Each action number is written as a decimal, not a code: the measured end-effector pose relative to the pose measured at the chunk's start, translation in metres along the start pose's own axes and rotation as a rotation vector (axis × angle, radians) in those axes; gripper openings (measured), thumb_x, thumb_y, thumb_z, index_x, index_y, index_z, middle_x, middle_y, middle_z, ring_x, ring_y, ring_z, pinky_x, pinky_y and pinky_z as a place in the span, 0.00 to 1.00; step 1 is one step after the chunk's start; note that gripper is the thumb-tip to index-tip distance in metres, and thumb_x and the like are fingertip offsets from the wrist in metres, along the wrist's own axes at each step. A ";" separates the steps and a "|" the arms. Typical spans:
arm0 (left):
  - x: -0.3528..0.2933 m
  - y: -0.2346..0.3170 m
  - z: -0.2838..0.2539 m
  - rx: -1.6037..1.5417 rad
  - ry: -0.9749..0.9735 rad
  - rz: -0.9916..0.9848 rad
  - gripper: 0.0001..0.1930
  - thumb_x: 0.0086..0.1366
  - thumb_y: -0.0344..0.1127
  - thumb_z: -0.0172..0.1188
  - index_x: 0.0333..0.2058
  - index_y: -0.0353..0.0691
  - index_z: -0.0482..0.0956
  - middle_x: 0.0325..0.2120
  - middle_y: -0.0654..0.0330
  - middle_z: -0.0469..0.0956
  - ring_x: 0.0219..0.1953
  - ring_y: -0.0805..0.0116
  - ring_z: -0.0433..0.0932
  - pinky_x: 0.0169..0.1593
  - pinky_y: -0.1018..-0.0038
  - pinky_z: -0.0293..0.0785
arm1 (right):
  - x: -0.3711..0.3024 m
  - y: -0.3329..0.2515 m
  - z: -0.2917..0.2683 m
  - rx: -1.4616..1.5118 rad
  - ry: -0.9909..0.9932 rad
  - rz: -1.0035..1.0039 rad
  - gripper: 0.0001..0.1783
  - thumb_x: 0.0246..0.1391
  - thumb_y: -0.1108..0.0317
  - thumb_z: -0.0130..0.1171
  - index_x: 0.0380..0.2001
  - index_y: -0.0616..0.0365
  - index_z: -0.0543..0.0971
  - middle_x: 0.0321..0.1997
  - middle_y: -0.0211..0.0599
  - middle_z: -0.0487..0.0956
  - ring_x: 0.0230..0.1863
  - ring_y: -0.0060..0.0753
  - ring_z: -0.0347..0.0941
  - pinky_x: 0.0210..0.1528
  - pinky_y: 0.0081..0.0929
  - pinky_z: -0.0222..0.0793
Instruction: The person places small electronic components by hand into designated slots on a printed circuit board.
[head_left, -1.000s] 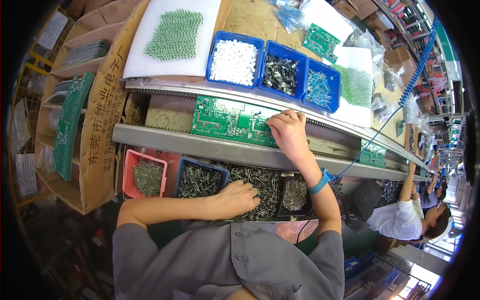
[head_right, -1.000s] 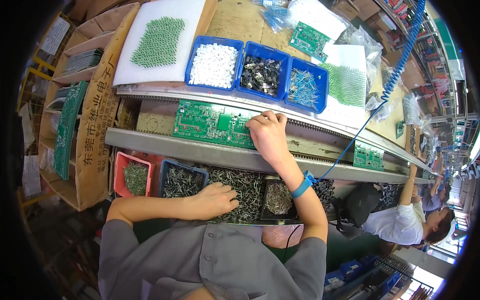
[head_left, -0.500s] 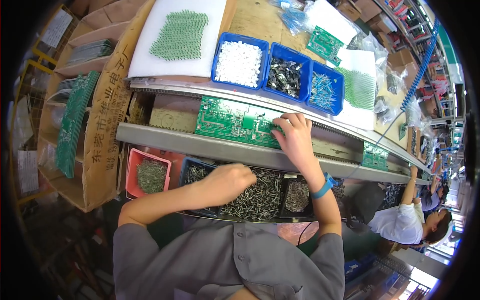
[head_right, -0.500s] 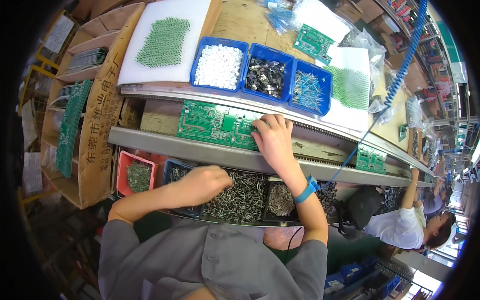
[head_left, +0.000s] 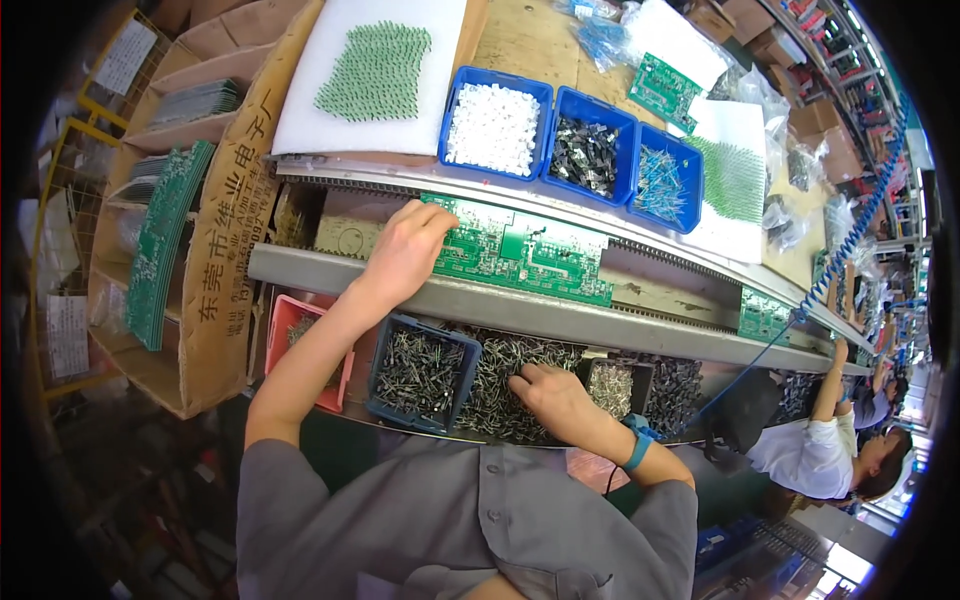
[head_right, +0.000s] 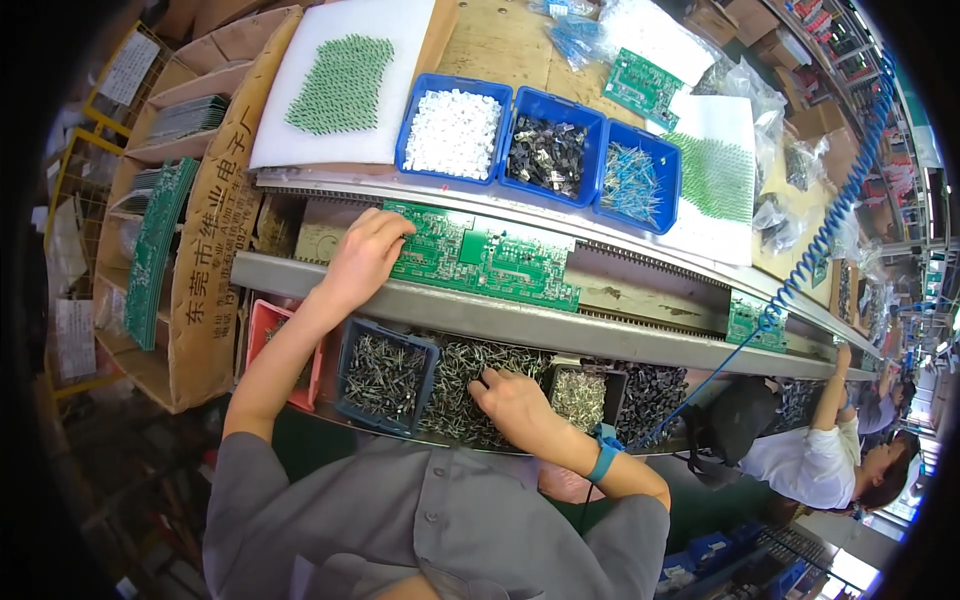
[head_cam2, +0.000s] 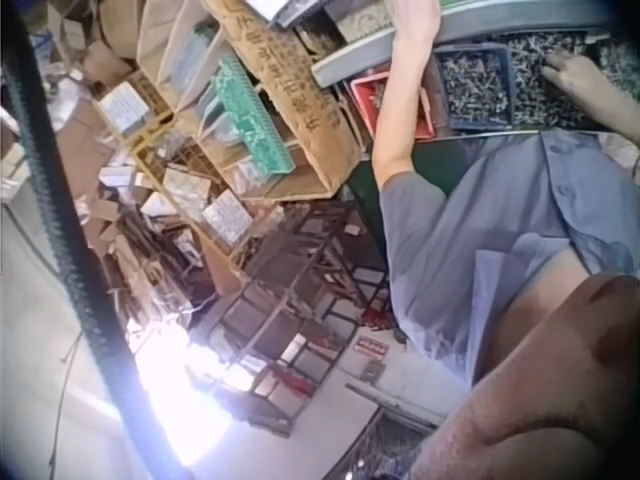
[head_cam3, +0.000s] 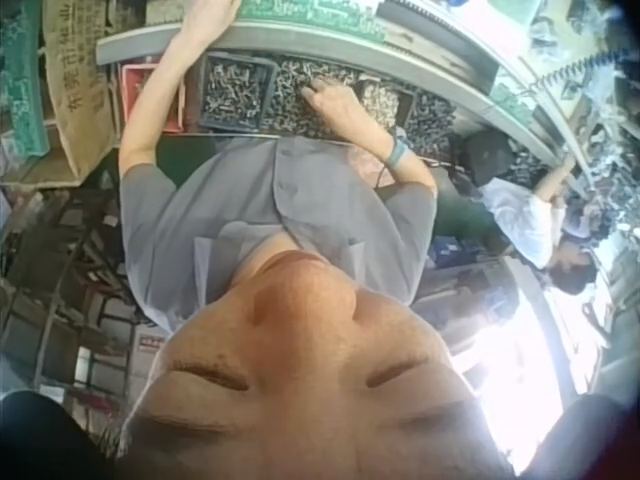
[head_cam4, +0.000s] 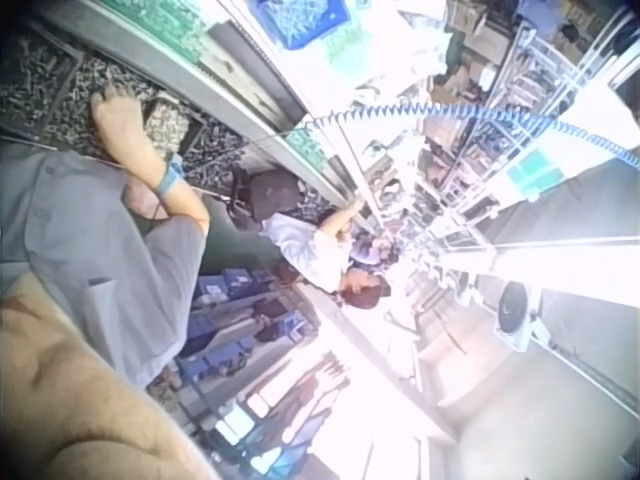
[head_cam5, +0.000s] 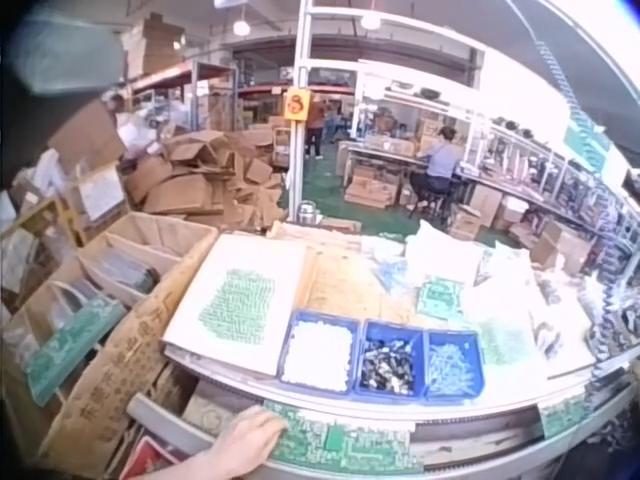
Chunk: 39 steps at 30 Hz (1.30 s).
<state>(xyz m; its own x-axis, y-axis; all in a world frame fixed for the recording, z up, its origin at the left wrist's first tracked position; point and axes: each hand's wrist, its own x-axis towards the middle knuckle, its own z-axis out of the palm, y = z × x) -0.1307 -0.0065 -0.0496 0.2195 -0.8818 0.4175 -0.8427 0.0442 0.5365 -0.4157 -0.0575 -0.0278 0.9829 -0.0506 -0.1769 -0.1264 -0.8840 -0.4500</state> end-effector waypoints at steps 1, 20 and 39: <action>0.000 -0.001 0.001 0.014 0.000 0.010 0.09 0.51 0.19 0.57 0.33 0.33 0.76 0.32 0.53 0.76 0.38 0.53 0.73 0.43 0.64 0.71 | -0.001 0.001 0.001 0.023 -0.006 0.000 0.10 0.38 0.76 0.56 0.30 0.58 0.74 0.29 0.39 0.72 0.34 0.41 0.74 0.34 0.34 0.72; 0.022 -0.011 -0.008 0.153 -0.265 0.039 0.10 0.48 0.20 0.58 0.32 0.35 0.77 0.31 0.54 0.76 0.40 0.53 0.73 0.44 0.63 0.71 | -0.002 0.002 -0.011 0.132 0.036 0.040 0.04 0.43 0.72 0.59 0.24 0.57 0.75 0.22 0.38 0.74 0.31 0.43 0.74 0.32 0.39 0.71; -0.083 0.131 0.039 -0.003 -0.744 0.420 0.06 0.51 0.31 0.56 0.29 0.38 0.74 0.30 0.57 0.74 0.36 0.61 0.77 0.36 0.68 0.74 | 0.065 0.089 -0.070 0.331 0.488 0.155 0.05 0.43 0.78 0.65 0.27 0.62 0.80 0.28 0.39 0.78 0.27 0.37 0.74 0.28 0.27 0.70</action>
<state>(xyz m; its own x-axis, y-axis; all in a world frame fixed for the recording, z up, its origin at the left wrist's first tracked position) -0.2783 0.0541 -0.0420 -0.4916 -0.8708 -0.0077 -0.7803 0.4366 0.4478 -0.3538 -0.1718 -0.0174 0.8877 -0.4432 0.1247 -0.2304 -0.6622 -0.7131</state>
